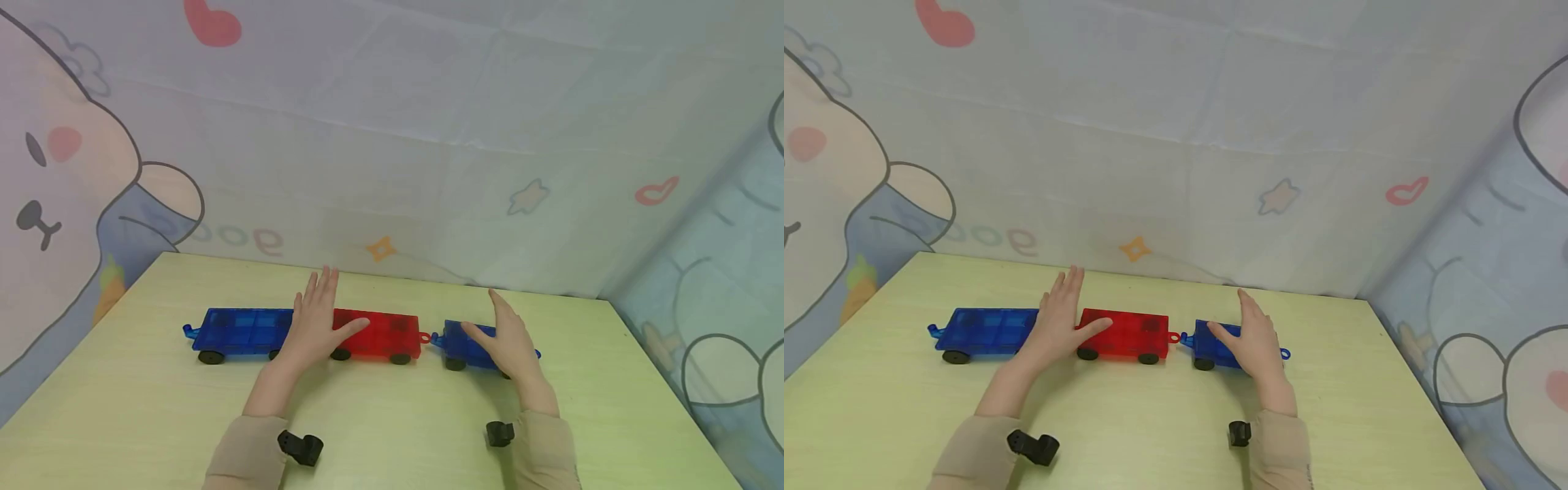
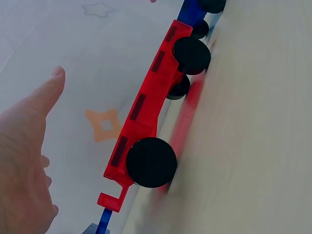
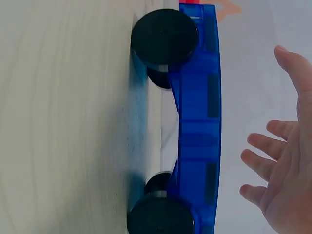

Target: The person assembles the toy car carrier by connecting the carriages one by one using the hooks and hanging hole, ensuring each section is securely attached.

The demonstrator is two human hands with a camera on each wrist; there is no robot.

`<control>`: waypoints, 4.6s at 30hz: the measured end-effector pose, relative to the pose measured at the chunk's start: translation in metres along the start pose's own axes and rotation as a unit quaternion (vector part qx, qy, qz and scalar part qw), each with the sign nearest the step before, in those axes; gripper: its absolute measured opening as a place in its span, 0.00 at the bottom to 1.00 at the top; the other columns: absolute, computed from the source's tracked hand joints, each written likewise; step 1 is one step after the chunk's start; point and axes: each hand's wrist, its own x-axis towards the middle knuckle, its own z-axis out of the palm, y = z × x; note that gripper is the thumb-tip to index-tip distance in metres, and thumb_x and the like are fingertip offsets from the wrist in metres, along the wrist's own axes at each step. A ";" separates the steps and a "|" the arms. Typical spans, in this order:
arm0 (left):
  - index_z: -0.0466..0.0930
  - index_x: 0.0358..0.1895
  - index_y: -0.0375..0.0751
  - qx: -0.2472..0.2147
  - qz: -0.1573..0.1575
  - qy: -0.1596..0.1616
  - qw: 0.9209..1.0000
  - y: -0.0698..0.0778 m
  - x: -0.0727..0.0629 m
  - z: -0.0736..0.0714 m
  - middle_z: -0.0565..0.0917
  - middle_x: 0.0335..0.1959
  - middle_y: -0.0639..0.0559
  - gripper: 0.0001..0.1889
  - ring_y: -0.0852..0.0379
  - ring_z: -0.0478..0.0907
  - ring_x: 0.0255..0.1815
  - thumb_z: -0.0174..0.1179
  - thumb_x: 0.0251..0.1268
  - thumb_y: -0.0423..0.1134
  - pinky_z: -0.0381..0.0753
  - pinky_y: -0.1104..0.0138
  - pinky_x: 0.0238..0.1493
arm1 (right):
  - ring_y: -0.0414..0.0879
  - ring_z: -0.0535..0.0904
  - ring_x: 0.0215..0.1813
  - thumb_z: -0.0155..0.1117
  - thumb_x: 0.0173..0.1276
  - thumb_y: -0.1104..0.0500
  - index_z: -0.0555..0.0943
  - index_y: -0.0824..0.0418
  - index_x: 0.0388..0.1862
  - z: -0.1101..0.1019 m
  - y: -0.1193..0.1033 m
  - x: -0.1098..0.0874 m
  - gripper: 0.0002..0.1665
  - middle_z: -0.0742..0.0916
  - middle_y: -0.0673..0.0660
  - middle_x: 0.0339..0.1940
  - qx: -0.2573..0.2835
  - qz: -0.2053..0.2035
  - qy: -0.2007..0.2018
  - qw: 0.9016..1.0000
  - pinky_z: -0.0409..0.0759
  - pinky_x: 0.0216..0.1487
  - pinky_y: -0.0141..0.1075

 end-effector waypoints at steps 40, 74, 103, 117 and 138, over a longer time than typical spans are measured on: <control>0.58 0.75 0.37 -0.009 0.020 -0.095 0.995 0.010 0.000 0.028 0.59 0.77 0.39 0.45 0.39 0.52 0.79 0.67 0.59 0.52 0.55 0.41 0.74 | 0.71 0.56 0.75 0.73 0.58 0.42 0.58 0.67 0.75 0.000 0.028 -0.007 0.56 0.63 0.72 0.75 0.022 -0.019 -0.132 0.991 0.59 0.70 0.67; 0.61 0.74 0.38 -0.054 -0.018 -0.105 0.993 0.002 0.002 0.032 0.68 0.71 0.41 0.48 0.40 0.63 0.73 0.75 0.50 0.47 0.68 0.46 0.69 | 0.69 0.61 0.73 0.78 0.53 0.47 0.64 0.65 0.73 -0.005 0.035 -0.008 0.54 0.67 0.69 0.74 0.073 -0.015 -0.160 0.984 0.66 0.67 0.63; 0.63 0.72 0.35 -0.061 -0.010 -0.100 0.993 0.002 0.001 0.032 0.72 0.68 0.41 0.48 0.41 0.66 0.69 0.77 0.46 0.47 0.72 0.47 0.66 | 0.70 0.61 0.72 0.78 0.53 0.48 0.63 0.64 0.73 -0.004 0.038 -0.010 0.54 0.67 0.69 0.74 0.085 -0.015 -0.162 0.983 0.66 0.66 0.64; 0.64 0.71 0.36 -0.073 -0.016 -0.095 0.993 0.002 0.002 0.032 0.73 0.66 0.43 0.47 0.43 0.67 0.67 0.76 0.47 0.45 0.74 0.46 0.63 | 0.69 0.62 0.72 0.78 0.53 0.48 0.63 0.61 0.74 -0.003 0.040 -0.007 0.53 0.66 0.68 0.75 0.089 -0.006 -0.166 0.982 0.66 0.66 0.64; 0.66 0.70 0.38 -0.050 0.003 -0.076 0.996 0.000 0.000 0.036 0.75 0.64 0.44 0.45 0.44 0.69 0.64 0.75 0.45 0.44 0.77 0.46 0.60 | 0.69 0.61 0.73 0.78 0.53 0.47 0.63 0.62 0.74 -0.003 0.042 -0.007 0.54 0.66 0.68 0.74 0.083 -0.015 -0.164 0.983 0.65 0.67 0.65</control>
